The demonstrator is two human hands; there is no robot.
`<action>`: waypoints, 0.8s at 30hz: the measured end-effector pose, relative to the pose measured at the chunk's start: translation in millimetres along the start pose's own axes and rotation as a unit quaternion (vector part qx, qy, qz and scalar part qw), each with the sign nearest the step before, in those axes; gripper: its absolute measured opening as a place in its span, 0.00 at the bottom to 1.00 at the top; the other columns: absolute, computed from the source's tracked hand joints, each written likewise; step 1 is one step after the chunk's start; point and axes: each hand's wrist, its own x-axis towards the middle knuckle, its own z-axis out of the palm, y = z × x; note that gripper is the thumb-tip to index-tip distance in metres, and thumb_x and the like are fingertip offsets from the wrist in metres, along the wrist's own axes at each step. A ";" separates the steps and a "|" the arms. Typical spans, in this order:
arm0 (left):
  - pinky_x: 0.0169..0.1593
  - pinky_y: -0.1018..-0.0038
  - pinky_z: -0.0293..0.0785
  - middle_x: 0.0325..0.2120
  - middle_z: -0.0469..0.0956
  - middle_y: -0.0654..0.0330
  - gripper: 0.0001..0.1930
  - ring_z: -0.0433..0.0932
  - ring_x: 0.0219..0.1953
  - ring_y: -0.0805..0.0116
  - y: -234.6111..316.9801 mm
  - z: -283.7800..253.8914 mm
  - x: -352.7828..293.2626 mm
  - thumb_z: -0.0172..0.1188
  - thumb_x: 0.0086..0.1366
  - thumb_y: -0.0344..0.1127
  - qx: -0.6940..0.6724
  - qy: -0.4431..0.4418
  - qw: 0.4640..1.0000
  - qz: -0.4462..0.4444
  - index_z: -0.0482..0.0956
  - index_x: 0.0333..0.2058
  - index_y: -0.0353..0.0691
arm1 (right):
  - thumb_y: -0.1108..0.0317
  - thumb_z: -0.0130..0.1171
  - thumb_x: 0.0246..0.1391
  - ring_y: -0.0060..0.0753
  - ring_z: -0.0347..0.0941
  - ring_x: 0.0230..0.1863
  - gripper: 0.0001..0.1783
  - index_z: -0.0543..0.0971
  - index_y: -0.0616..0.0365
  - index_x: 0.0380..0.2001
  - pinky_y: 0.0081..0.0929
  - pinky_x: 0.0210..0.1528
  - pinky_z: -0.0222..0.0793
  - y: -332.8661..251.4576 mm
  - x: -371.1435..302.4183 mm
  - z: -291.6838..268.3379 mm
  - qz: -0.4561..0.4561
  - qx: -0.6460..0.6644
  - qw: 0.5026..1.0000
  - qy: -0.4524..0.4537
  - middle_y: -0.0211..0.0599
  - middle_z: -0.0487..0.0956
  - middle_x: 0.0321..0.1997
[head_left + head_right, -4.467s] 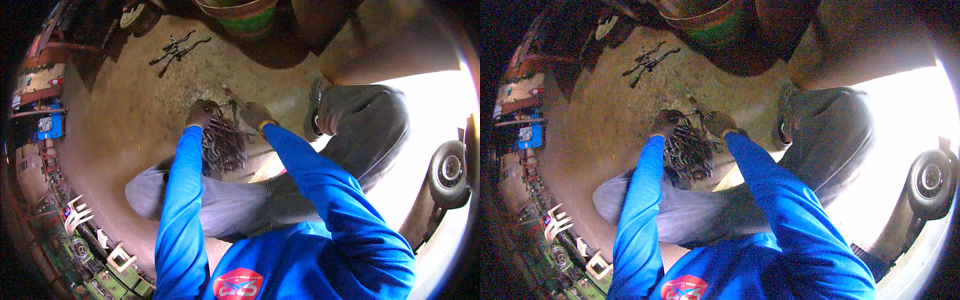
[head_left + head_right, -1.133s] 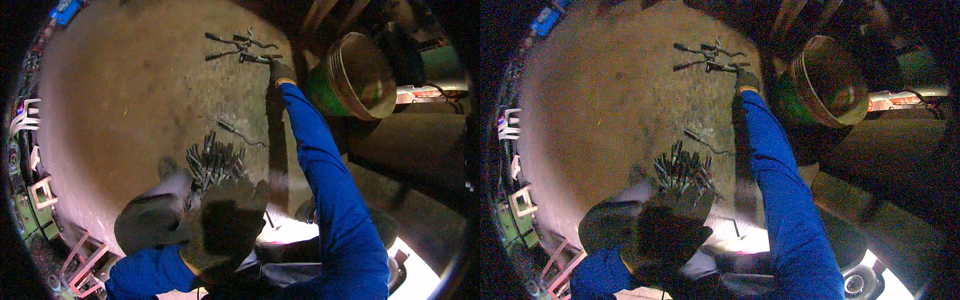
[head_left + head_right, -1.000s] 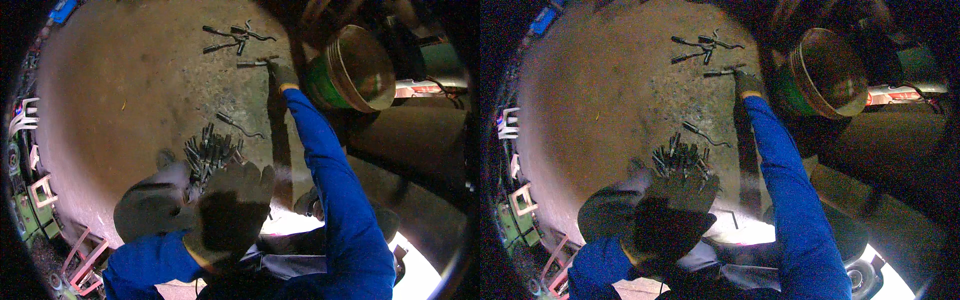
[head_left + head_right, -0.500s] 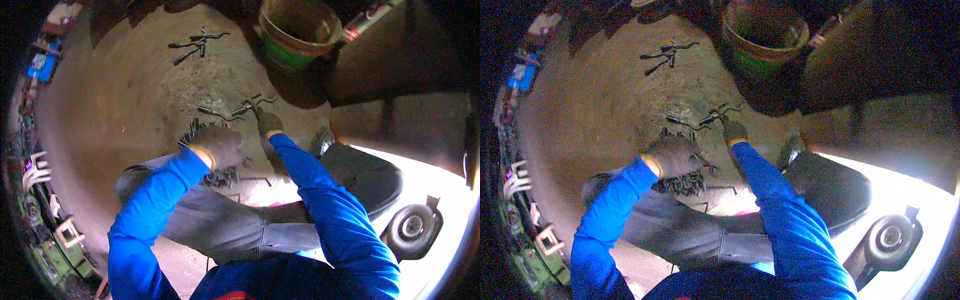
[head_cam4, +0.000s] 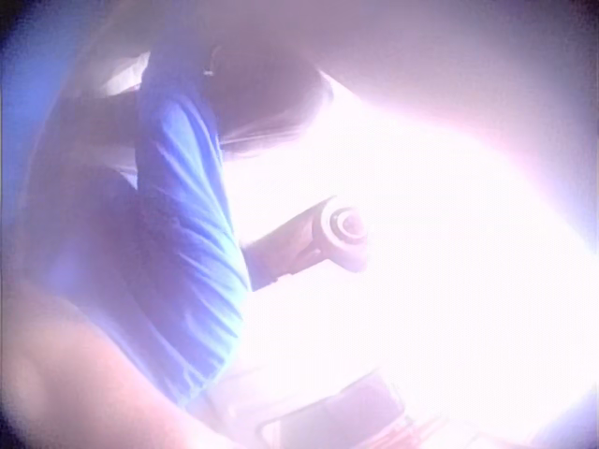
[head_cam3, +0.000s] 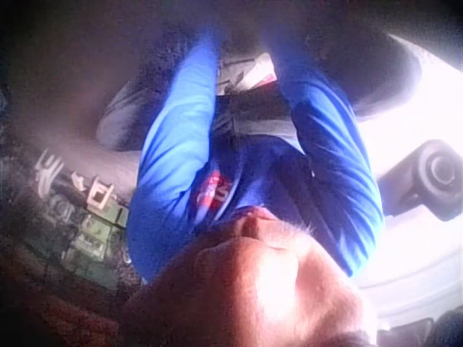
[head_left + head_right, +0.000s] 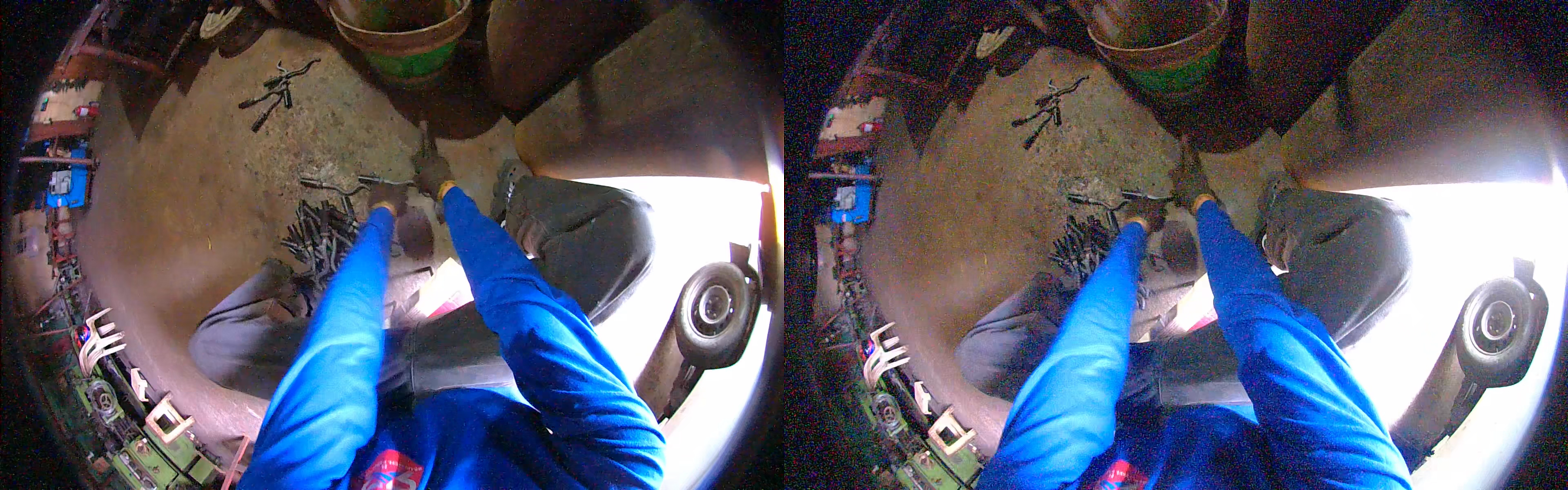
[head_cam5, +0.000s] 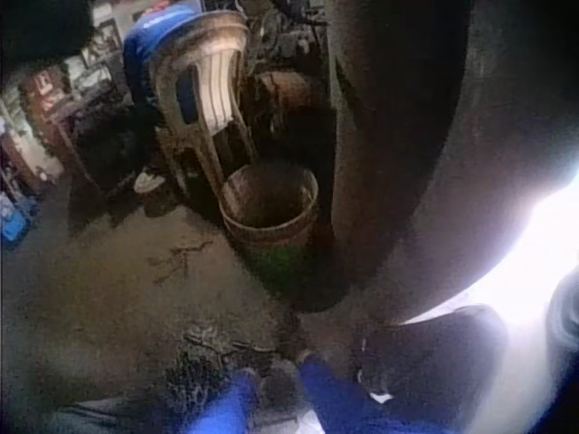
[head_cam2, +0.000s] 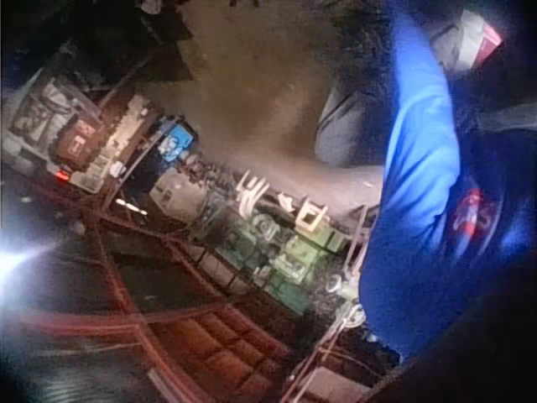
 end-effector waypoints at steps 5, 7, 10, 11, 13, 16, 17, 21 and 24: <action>0.42 0.59 0.75 0.34 0.82 0.49 0.19 0.81 0.38 0.48 19.3 67.1 -42.1 0.61 0.54 0.49 -0.263 0.119 0.931 -0.225 0.84 0.33 0.37 | 0.55 0.57 0.54 0.28 0.69 0.19 0.16 0.73 0.55 0.37 0.30 0.20 0.67 -8.5 -29.0 30.0 0.173 0.161 0.971 -0.019 0.35 0.74 0.26; 0.39 0.57 0.73 0.28 0.82 0.48 0.23 0.81 0.34 0.47 66.8 44.2 -33.9 0.63 0.53 0.54 -0.430 0.126 0.824 -0.347 0.84 0.26 0.34 | 0.55 0.56 0.55 0.29 0.70 0.19 0.16 0.73 0.55 0.39 0.30 0.19 0.67 46.4 -45.5 -2.0 0.179 0.083 0.980 -0.031 0.36 0.74 0.28; 0.39 0.57 0.74 0.29 0.81 0.44 0.26 0.81 0.34 0.46 63.3 39.1 -25.3 0.61 0.54 0.55 -0.346 0.109 0.839 -0.406 0.83 0.27 0.32 | 0.55 0.54 0.57 0.29 0.70 0.20 0.16 0.72 0.55 0.40 0.31 0.19 0.68 47.7 -65.2 -1.8 0.220 0.024 0.973 -0.070 0.36 0.74 0.28; 0.39 0.56 0.74 0.31 0.81 0.42 0.24 0.81 0.35 0.45 46.4 56.0 -21.8 0.59 0.54 0.53 -0.331 0.173 0.826 -0.421 0.82 0.29 0.31 | 0.55 0.54 0.57 0.30 0.70 0.20 0.15 0.71 0.55 0.39 0.32 0.19 0.68 30.5 -65.9 8.2 0.245 0.037 0.965 -0.086 0.36 0.74 0.27; 0.41 0.54 0.74 0.33 0.80 0.41 0.24 0.80 0.37 0.44 55.2 49.2 -15.3 0.58 0.54 0.52 -0.335 0.125 0.855 -0.377 0.82 0.31 0.31 | 0.56 0.53 0.58 0.30 0.70 0.20 0.14 0.70 0.55 0.38 0.33 0.18 0.68 29.1 -76.8 -4.9 0.281 0.037 0.955 -0.084 0.35 0.73 0.26; 0.44 0.53 0.73 0.37 0.79 0.41 0.23 0.79 0.40 0.44 39.2 48.9 -8.1 0.57 0.54 0.50 -0.245 0.100 0.931 -0.252 0.82 0.33 0.32 | 0.56 0.52 0.58 0.30 0.69 0.19 0.13 0.70 0.54 0.37 0.33 0.17 0.66 30.8 -64.3 -7.6 0.316 0.062 0.945 -0.050 0.33 0.71 0.22; 0.45 0.53 0.73 0.38 0.79 0.41 0.23 0.79 0.41 0.44 31.5 49.9 -9.2 0.57 0.54 0.50 -0.219 0.101 0.944 -0.227 0.82 0.33 0.33 | 0.57 0.52 0.58 0.30 0.69 0.19 0.12 0.70 0.53 0.36 0.33 0.17 0.66 28.6 -62.2 -7.4 0.341 0.108 0.933 -0.038 0.32 0.70 0.22; 0.49 0.55 0.72 0.43 0.79 0.45 0.23 0.77 0.45 0.44 -3.7 17.2 -40.2 0.56 0.55 0.51 -0.131 0.090 0.968 -0.195 0.82 0.37 0.36 | 0.55 0.49 0.59 0.35 0.66 0.16 0.10 0.70 0.48 0.34 0.41 0.16 0.64 -5.7 -62.4 2.9 0.416 0.162 0.895 -0.016 0.30 0.68 0.19; 0.52 0.56 0.72 0.47 0.77 0.47 0.20 0.76 0.48 0.43 -13.1 -83.6 -78.5 0.56 0.58 0.47 0.097 -0.104 0.989 -0.040 0.81 0.42 0.38 | 0.46 0.41 0.58 0.37 0.63 0.18 0.17 0.70 0.45 0.30 0.42 0.18 0.58 5.2 -64.4 1.6 0.457 0.105 0.883 -0.032 0.30 0.67 0.19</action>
